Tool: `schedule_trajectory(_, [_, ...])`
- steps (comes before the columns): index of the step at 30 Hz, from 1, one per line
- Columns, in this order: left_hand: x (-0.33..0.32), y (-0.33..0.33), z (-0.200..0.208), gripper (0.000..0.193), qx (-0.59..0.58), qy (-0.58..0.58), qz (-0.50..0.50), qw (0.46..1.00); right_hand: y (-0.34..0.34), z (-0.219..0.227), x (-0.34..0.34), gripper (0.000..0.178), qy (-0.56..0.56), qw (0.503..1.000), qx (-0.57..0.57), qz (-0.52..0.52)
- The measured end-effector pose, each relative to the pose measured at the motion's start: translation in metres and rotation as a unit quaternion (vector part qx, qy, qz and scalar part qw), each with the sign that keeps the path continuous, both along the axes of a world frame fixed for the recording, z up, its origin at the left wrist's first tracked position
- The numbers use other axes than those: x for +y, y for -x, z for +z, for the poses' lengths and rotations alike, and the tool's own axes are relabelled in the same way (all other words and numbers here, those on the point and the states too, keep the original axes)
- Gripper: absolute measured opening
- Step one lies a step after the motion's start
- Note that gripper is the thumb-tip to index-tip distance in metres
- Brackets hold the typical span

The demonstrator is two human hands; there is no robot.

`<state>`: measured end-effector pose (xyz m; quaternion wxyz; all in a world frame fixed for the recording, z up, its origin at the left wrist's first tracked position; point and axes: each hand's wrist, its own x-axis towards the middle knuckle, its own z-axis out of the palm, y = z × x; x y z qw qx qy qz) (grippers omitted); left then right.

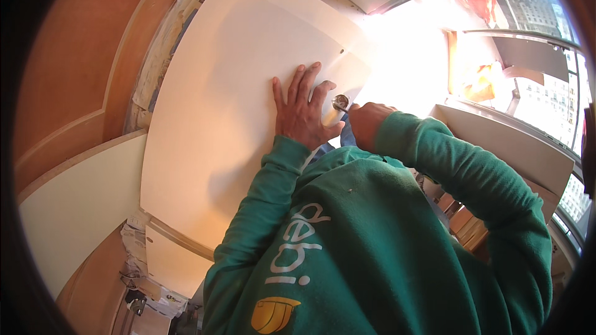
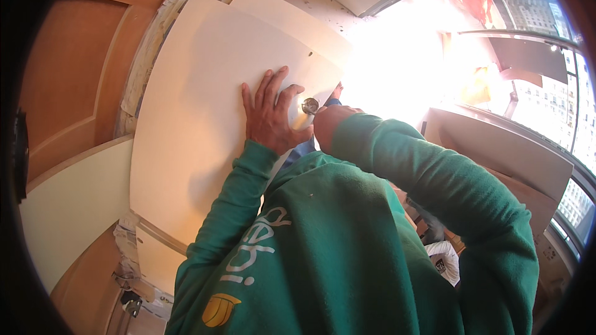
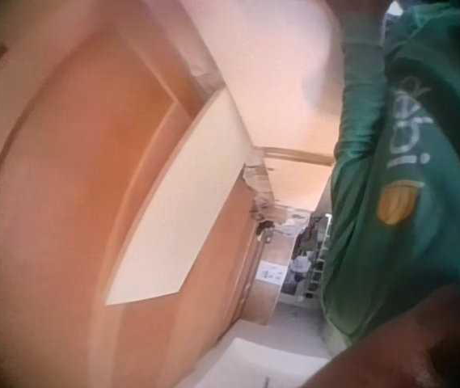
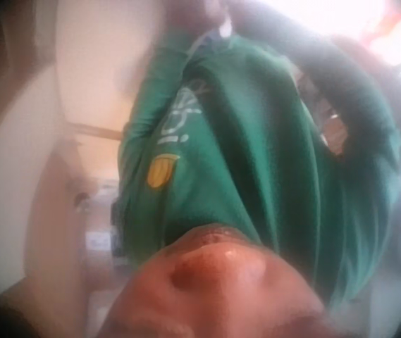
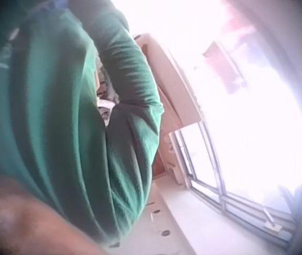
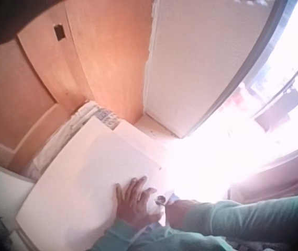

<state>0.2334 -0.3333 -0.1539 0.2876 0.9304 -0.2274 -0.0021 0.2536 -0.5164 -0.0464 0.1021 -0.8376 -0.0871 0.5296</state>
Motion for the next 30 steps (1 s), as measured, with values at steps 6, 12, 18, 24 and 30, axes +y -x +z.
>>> schedule_trajectory(6, [-0.001, 0.0, 0.006, 0.072, 0.018, 0.01, 0.001, 1.0, 0.011, -0.012, -0.011, 0.025, -0.054, 0.998, 0.007, -0.013])
schedule_trajectory(12, [0.001, 0.001, 0.005, 0.071, 0.018, 0.006, 0.003, 1.0, 0.022, -0.008, -0.002, 0.021, -0.043, 0.996, -0.049, -0.062])
schedule_trajectory(18, [-0.001, 0.0, 0.002, 0.072, -0.001, -0.006, 0.005, 1.0, 0.019, -0.016, -0.003, 0.017, -0.097, 0.993, -0.024, -0.061])
schedule_trajectory(24, [-0.002, 0.0, 0.005, 0.075, 0.003, -0.004, 0.005, 1.0, 0.032, -0.013, -0.009, 0.014, -0.103, 0.988, -0.061, -0.101])
schedule_trajectory(30, [-0.001, 0.0, 0.005, 0.072, 0.014, 0.005, 0.007, 1.0, 0.026, -0.024, -0.013, 0.017, -0.103, 0.987, -0.073, -0.097])
